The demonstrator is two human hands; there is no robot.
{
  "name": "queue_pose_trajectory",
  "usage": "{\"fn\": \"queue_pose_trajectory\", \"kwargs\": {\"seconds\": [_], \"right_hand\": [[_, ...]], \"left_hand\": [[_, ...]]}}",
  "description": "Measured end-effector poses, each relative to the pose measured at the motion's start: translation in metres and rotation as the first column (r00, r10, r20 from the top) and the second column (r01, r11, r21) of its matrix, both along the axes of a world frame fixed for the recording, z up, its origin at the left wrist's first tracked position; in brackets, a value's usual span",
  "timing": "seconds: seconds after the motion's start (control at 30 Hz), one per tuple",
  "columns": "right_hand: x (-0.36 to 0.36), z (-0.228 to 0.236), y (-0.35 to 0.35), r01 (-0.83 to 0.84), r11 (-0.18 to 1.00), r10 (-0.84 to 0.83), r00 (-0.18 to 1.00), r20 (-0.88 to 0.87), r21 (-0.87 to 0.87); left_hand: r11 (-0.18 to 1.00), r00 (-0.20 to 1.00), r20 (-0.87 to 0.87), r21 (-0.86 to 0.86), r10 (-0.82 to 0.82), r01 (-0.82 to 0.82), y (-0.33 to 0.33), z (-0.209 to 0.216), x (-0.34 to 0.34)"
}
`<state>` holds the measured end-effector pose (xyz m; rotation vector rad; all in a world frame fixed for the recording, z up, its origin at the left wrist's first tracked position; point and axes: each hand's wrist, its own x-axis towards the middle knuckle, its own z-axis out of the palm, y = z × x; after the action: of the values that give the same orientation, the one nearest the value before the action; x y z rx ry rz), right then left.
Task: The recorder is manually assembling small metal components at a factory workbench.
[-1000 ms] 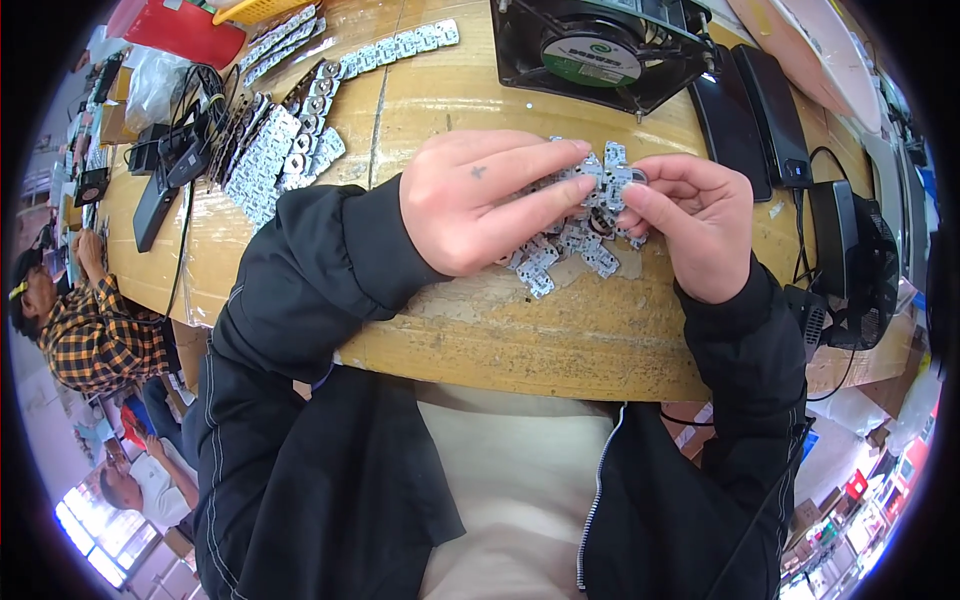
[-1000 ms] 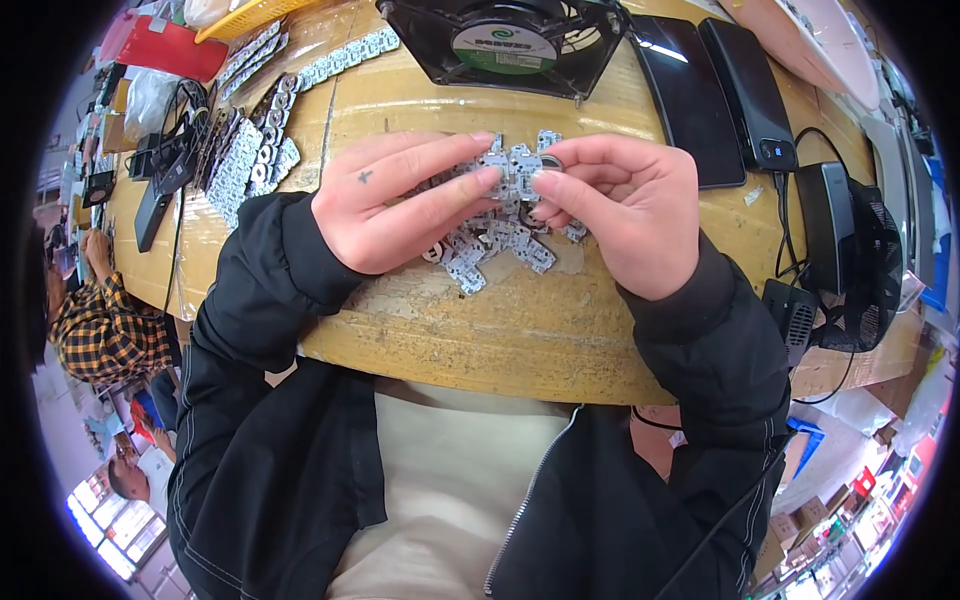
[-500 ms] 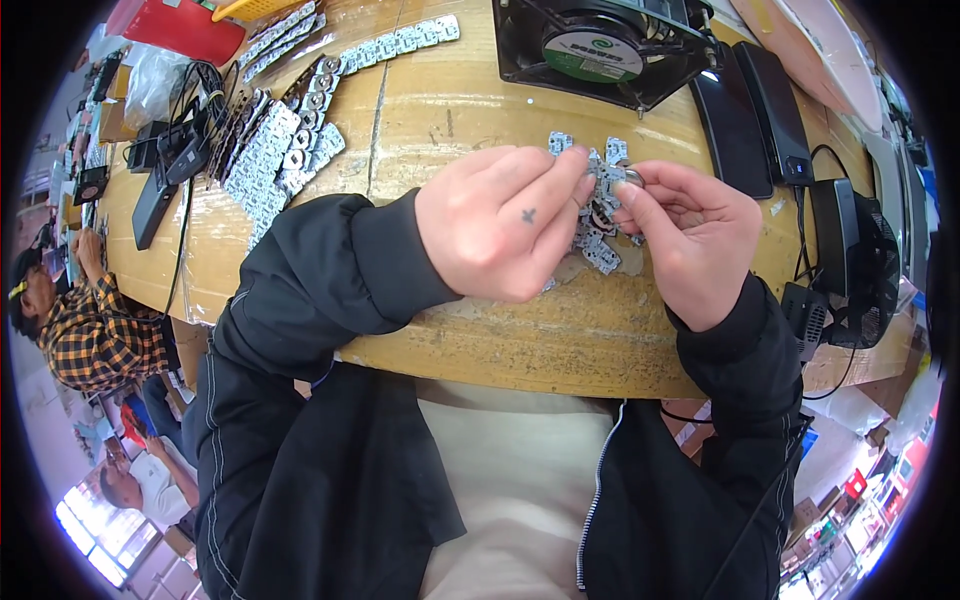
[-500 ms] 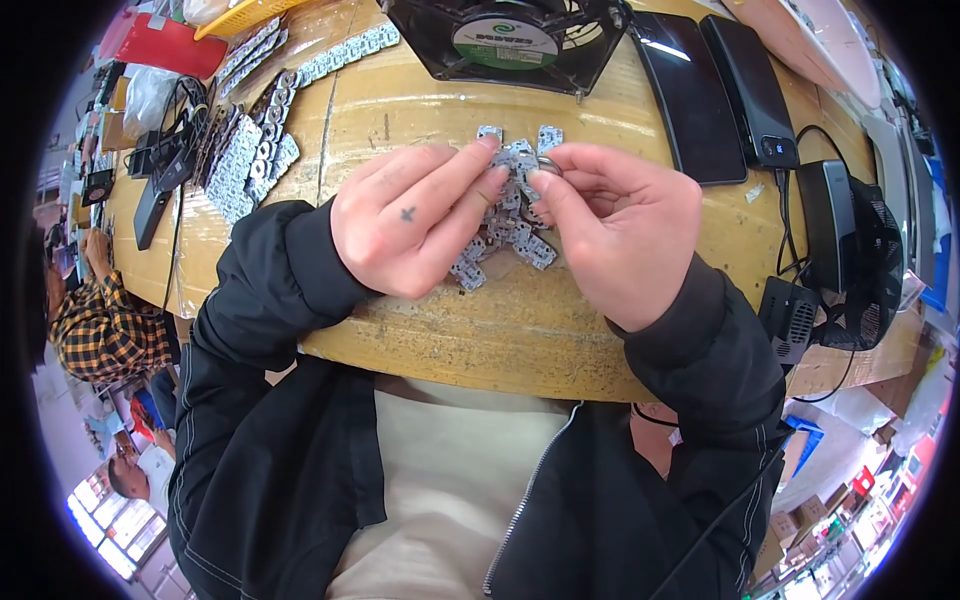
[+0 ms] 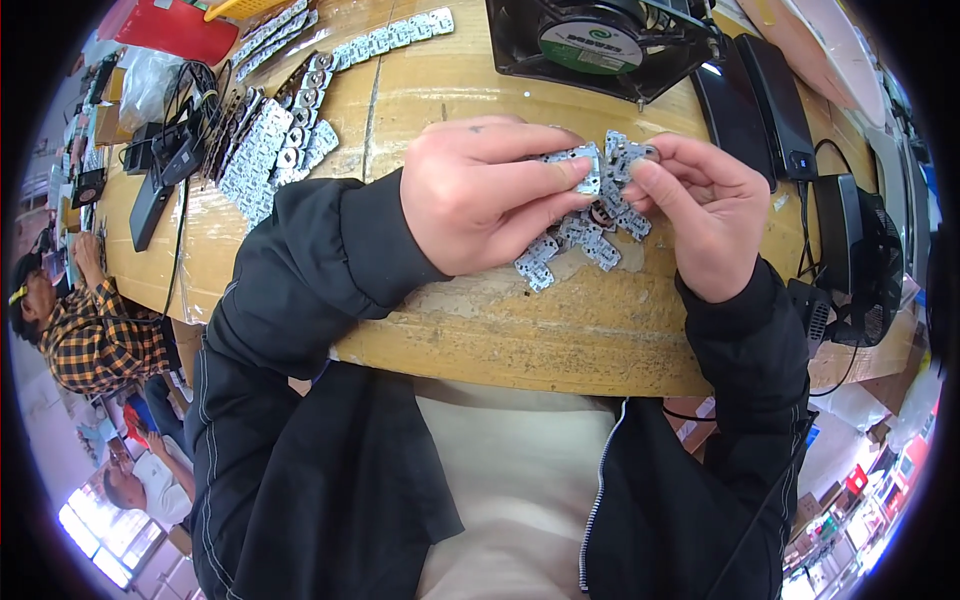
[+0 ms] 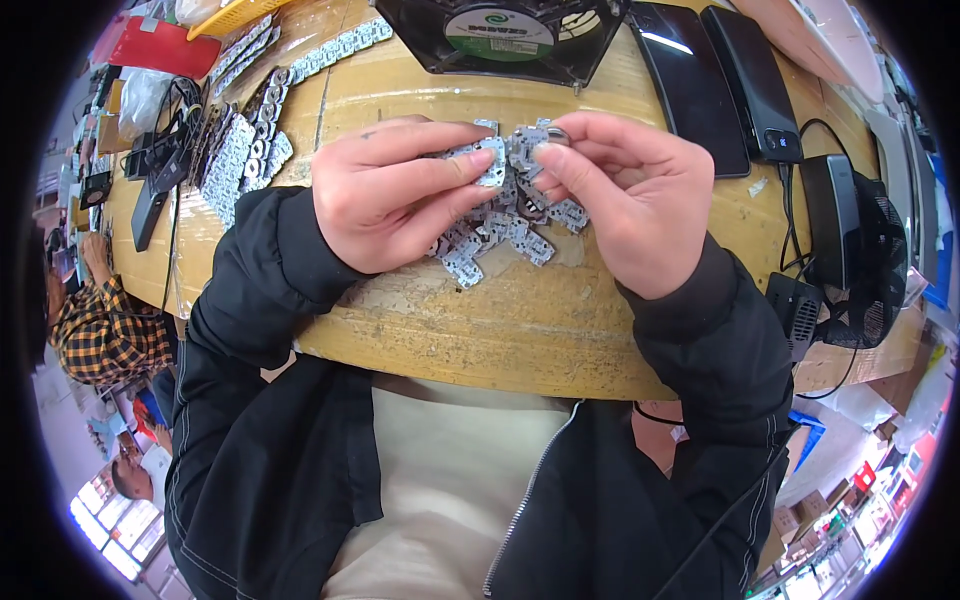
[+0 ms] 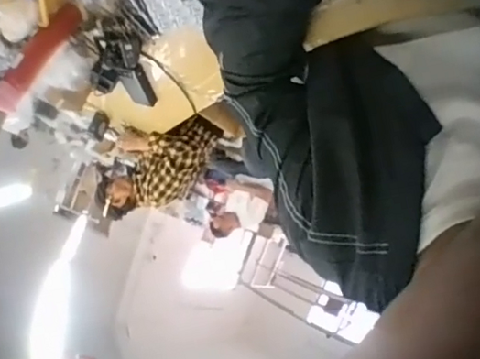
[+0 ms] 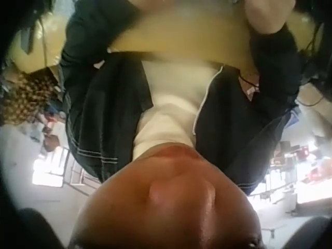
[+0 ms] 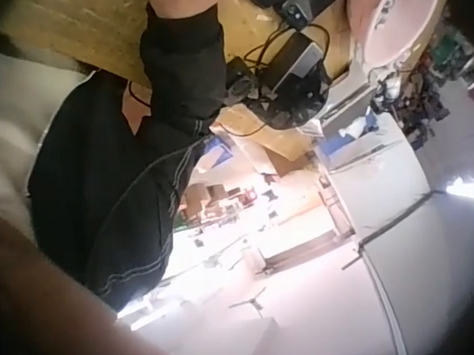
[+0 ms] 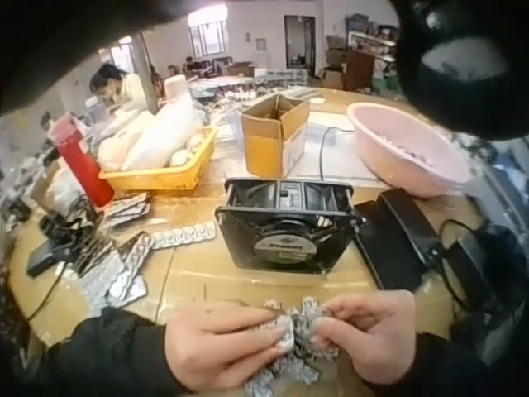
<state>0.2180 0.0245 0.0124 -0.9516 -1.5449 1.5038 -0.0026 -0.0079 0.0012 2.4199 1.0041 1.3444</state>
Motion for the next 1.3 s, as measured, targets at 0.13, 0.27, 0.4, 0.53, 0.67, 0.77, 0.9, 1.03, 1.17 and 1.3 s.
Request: {"fn": "queue_pose_trajectory", "kwargs": {"seconds": [0.13, 0.27, 0.4, 0.53, 0.67, 0.77, 0.9, 1.03, 1.17, 1.3], "right_hand": [[0.0015, -0.0038, -0.0013, -0.025, 1.000, 0.025, 1.000, 0.004, 0.012], [-0.0003, -0.0036, -0.0007, -0.057, 0.998, 0.055, 0.997, 0.054, 0.029], [0.0005, -0.0034, -0.0015, -0.064, 0.996, 0.061, 0.996, 0.064, 0.059], [0.0014, -0.0024, -0.0040, -0.072, 0.992, 0.063, 0.995, 0.083, 0.104], [0.0009, -0.0040, -0.0021, -0.066, 0.997, 0.063, 0.996, 0.056, 0.049], [0.0014, -0.0069, 0.0017, -0.020, 1.000, 0.019, 0.999, 0.046, 0.022], [0.0012, -0.0062, -0.0003, -0.048, 0.999, 0.047, 0.996, 0.076, 0.015], [0.0006, -0.0044, -0.0006, -0.051, 0.998, 0.047, 0.994, 0.094, 0.033], [-0.0002, -0.0040, -0.0010, -0.022, 0.999, 0.020, 0.998, 0.064, 0.025], [0.0016, -0.0052, -0.0004, -0.021, 1.000, 0.020, 0.999, 0.049, 0.020]], "left_hand": [[1.000, 1.000, 0.026, -0.017, -0.016, 0.016, 0.0007, -0.0002, 0.0011], [0.997, 0.998, 0.062, -0.076, 0.004, 0.001, -0.0018, -0.0003, -0.0011], [0.998, 0.999, 0.053, -0.067, -0.003, 0.007, -0.0014, -0.0008, 0.0004], [0.995, 0.998, 0.058, -0.098, 0.005, 0.001, -0.0028, 0.0011, 0.0020], [0.993, 0.997, 0.074, -0.116, 0.012, -0.004, -0.0024, 0.0019, 0.0012], [0.996, 0.997, 0.074, -0.086, 0.030, -0.024, -0.0004, 0.0004, 0.0015], [0.998, 0.997, 0.080, -0.069, 0.006, -0.001, -0.0012, -0.0016, 0.0015], [0.999, 1.000, 0.018, -0.035, -0.014, 0.014, -0.0004, -0.0029, 0.0005], [0.999, 1.000, 0.002, 0.045, 0.004, -0.004, 0.0010, -0.0041, 0.0008], [0.999, 1.000, 0.011, 0.036, 0.023, -0.023, 0.0014, -0.0056, -0.0003]]}}
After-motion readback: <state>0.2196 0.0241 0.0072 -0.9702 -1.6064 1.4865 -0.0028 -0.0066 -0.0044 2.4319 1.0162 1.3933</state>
